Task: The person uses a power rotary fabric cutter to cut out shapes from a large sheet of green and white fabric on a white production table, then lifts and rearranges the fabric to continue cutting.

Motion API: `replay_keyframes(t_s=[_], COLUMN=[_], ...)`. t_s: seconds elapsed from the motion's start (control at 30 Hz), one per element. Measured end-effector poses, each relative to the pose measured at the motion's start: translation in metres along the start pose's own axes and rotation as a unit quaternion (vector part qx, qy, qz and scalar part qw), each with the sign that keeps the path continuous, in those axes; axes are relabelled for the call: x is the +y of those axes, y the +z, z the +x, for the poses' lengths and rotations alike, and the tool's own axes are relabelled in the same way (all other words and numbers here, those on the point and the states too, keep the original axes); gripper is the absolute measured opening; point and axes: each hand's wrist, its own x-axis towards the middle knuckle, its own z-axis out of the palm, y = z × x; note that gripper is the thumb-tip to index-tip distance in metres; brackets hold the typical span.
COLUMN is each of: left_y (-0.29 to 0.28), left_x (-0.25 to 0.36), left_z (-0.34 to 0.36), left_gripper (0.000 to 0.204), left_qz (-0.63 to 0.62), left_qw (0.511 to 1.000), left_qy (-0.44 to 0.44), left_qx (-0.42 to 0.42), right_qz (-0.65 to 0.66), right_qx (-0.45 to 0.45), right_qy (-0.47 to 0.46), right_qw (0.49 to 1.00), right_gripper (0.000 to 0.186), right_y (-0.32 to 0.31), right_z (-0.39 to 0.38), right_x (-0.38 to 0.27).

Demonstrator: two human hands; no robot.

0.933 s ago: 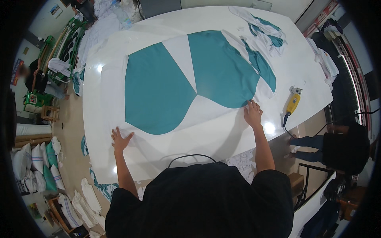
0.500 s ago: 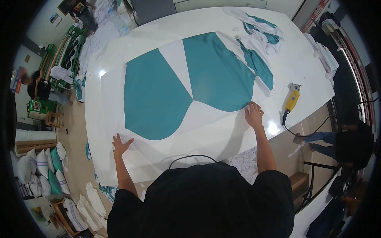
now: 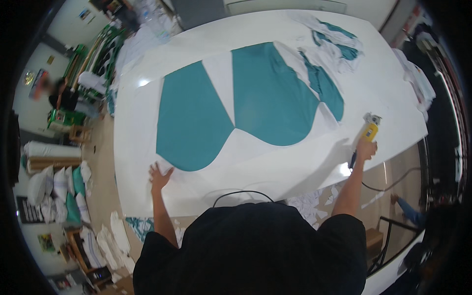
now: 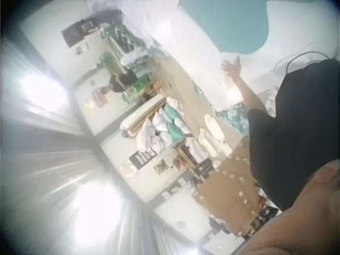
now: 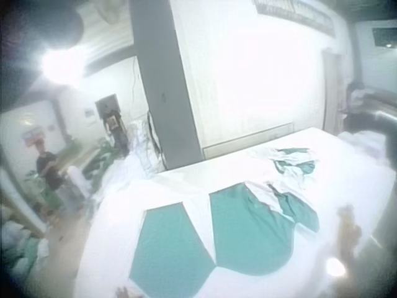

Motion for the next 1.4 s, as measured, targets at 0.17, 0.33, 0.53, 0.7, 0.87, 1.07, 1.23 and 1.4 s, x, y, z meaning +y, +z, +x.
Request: replay_keyframes(t_s=[0.17, 0.33, 0.53, 0.7, 0.87, 1.07, 1.23, 1.4], left_y=[0.032, 0.067, 0.075, 0.081, 0.091, 0.066, 0.041, 0.023], left_x=[0.112, 0.224, 0.318, 0.335, 0.313, 0.257, 0.201, 0.148], left_z=[-0.053, -0.103, -0.095, -0.081, -0.095, -0.136, -0.127, -0.103], left_gripper=[0.111, 0.103, 0.103, 0.101, 0.097, 0.091, 0.084, 0.079], left_qz=[-0.003, 0.019, -0.024, 0.012, 0.042, 0.052, -0.034, -0.060], left_qw=[0.980, 0.932, 0.928, 0.922, 0.905, 0.875, 0.854, 0.901], left_qy=[0.195, 0.361, 0.372, 0.388, 0.419, 0.436, 0.421, 0.383], left_qx=[0.029, 0.026, -0.018, -0.013, -0.065, -0.204, -0.303, -0.193], right_qz=[0.278, 0.359, 0.390, 0.515, 0.467, 0.324, 0.156, 0.087], right_qx=[-0.182, -0.287, -0.356, -0.414, -0.397, -0.385, -0.400, -0.440], right_qy=[0.036, 0.062, 0.104, 0.117, 0.095, -0.114, -0.296, -0.345], right_qw=[0.943, 0.886, 0.843, 0.741, 0.784, 0.856, 0.853, 0.824], right_gripper=[0.069, 0.068, 0.063, 0.051, 0.047, 0.046, 0.057, 0.058], right_y=[0.076, 0.101, 0.064, 0.006, -0.065, -0.136, -0.177, -0.201], right_z=[0.067, 0.113, 0.115, 0.053, -0.039, -0.186, -0.286, -0.359], right_x=[0.050, 0.068, 0.074, 0.091, 0.107, 0.104, 0.063, 0.045])
